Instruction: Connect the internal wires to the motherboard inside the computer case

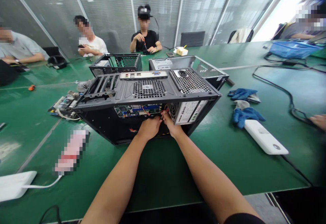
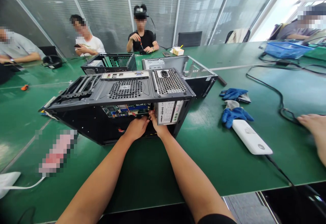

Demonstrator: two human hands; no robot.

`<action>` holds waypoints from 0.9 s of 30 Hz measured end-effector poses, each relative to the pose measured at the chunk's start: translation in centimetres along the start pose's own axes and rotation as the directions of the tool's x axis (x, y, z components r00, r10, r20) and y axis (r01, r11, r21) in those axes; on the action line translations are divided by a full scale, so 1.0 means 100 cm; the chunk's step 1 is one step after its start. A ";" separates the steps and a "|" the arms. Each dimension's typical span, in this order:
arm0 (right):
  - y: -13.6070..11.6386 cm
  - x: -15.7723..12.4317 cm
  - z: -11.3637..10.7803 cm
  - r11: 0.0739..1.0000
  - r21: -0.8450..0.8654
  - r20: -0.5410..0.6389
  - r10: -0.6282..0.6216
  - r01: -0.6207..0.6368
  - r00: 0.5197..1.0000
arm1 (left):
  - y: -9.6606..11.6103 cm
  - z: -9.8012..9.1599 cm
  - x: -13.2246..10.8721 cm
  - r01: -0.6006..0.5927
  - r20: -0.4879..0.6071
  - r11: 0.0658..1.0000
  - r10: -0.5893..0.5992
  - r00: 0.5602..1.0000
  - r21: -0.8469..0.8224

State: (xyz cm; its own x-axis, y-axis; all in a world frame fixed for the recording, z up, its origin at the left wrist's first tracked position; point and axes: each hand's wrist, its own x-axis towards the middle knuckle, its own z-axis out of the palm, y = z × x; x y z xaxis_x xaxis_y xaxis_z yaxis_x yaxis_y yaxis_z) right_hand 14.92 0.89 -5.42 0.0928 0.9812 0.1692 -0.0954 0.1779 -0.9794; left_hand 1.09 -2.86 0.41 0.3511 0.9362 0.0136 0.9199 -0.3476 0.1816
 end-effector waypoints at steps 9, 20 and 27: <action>0.003 0.000 -0.003 0.998 -0.028 -0.010 0.054 -0.055 0.998 | -0.002 -0.002 0.000 -0.024 0.003 0.999 0.024 1.000 0.045; -0.001 0.001 -0.004 0.998 -0.016 0.026 0.063 -0.063 0.998 | 0.005 -0.002 -0.001 0.064 0.037 0.997 -0.066 0.997 0.047; -0.013 -0.003 -0.001 0.995 0.035 0.041 0.088 -0.090 0.995 | 0.005 -0.002 -0.001 0.073 0.038 0.997 -0.074 0.997 0.040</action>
State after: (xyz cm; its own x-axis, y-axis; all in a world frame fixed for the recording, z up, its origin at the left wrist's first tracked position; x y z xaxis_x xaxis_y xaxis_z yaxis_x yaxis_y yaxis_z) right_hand 15.16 0.32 -4.19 0.0435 0.9953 0.0867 -0.1382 0.0919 -0.9861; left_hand 1.43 -3.14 0.72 0.2883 0.9568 -0.0368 0.9491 -0.2805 0.1431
